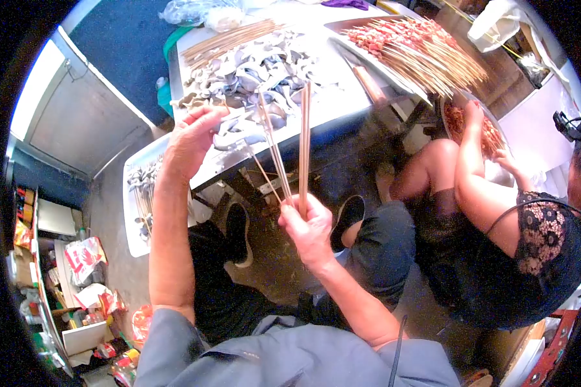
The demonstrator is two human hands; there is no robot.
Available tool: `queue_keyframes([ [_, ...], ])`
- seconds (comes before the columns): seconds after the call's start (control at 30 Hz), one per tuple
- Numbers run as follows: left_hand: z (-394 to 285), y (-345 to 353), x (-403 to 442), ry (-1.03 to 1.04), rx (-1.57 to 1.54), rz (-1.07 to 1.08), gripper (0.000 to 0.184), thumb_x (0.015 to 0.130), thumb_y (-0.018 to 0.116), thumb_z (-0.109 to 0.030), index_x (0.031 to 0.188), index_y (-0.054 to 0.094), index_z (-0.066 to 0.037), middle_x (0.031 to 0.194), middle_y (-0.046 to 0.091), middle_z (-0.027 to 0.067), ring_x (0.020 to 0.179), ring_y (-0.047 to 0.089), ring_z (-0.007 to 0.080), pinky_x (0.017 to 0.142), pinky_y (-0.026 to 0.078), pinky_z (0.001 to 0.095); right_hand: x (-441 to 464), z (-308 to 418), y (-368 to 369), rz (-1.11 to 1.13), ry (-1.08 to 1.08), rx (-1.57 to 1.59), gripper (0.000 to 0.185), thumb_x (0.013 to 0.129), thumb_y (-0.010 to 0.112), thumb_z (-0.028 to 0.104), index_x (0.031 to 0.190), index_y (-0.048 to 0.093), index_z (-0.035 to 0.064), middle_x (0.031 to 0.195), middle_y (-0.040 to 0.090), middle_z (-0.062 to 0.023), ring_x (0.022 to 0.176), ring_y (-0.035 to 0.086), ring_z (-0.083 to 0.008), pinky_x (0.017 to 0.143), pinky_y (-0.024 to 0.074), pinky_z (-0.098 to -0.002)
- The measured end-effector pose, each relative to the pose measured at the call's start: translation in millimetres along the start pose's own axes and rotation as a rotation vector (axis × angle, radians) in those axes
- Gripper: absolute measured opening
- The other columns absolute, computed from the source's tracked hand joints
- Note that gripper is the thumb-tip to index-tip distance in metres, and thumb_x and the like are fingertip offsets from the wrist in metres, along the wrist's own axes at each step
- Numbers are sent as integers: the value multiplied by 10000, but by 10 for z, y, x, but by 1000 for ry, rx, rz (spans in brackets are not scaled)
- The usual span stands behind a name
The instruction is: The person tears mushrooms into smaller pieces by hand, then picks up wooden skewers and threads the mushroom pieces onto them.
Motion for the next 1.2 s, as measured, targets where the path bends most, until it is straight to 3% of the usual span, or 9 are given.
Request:
queue_keyframes([
  [0.17, -376, -461, -36, 281, 410, -315, 129, 880, 670, -118, 963, 692, -22, 915, 691, 46, 817, 625, 107, 754, 490, 247, 82, 76, -103, -64, 3, 135, 17, 907, 595, 63, 908, 592, 46, 686, 600, -11, 490, 444, -20, 429, 323, -168],
  [0.2, -355, -493, -32, 281, 412, -315, 129, 880, 670, -118, 963, 692, -22, 915, 691, 46, 817, 625, 107, 754, 490, 247, 93, 34, -151, -95, 47, 181, 18, 909, 594, 66, 907, 588, 49, 685, 600, -13, 469, 433, -19, 405, 307, -164],
  [0.3, -413, -321, -42, 448, 975, -258, 165, 852, 633, -55, 996, 695, -3, 883, 665, 26, 769, 568, 76, 696, 462, 220, 120, -18, -169, -78, 85, 272, 15, 915, 583, 73, 909, 583, 59, 680, 596, -15, 440, 414, -19, 368, 280, -163],
  [0.5, -335, -85, -12, 551, 1358, -166, 213, 779, 615, -18, 980, 686, -23, 893, 643, 65, 748, 580, 154, 699, 477, 267, 84, -85, -78, -32, 127, 269, 25, 914, 589, 82, 920, 579, 59, 687, 598, -15, 446, 417, -19, 373, 288, -162],
  [0.63, -340, -167, -61, 412, 1150, -172, 220, 772, 603, -3, 978, 676, -25, 899, 626, 78, 793, 598, 185, 730, 481, 294, 75, -124, -48, -4, 140, 242, 38, 907, 600, 85, 921, 577, 58, 692, 601, -14, 455, 427, -20, 384, 297, -160],
  [0.7, -346, -137, -94, 439, 1158, -101, 220, 779, 606, -20, 966, 696, -92, 881, 626, 101, 912, 621, 282, 789, 487, 355, 69, -134, -45, -4, 146, 244, 38, 907, 600, 86, 919, 577, 58, 692, 602, -15, 455, 428, -20, 386, 299, -160],
  [1.03, -338, -6, -74, 586, 1283, -94, 224, 794, 595, 25, 974, 710, -42, 839, 640, 79, 749, 606, 221, 727, 476, 314, 50, -112, 18, 25, 154, 228, 49, 901, 611, 86, 913, 580, 49, 680, 603, -18, 465, 442, -23, 399, 317, -163],
  [1.13, -329, -255, -2, 381, 967, -186, 190, 847, 594, 1, 1005, 698, -15, 891, 689, 80, 736, 648, 180, 707, 500, 285, 41, -98, 11, 24, 155, 221, 50, 901, 610, 87, 912, 581, 48, 680, 604, -19, 467, 446, -24, 400, 318, -161],
  [1.2, -236, -401, -15, 195, 270, -207, 172, 897, 576, -13, 1036, 668, 29, 937, 705, 124, 787, 694, 181, 726, 539, 270, 38, -83, 19, 32, 156, 213, 50, 902, 609, 89, 911, 583, 47, 680, 605, -19, 467, 448, -24, 401, 319, -160],
])
Point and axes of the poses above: each hand's wrist, its own x-axis towards the middle knuckle, its own y-axis out of the palm, z = x × y, the point moved 10 cm from there along x, towards the middle knuckle
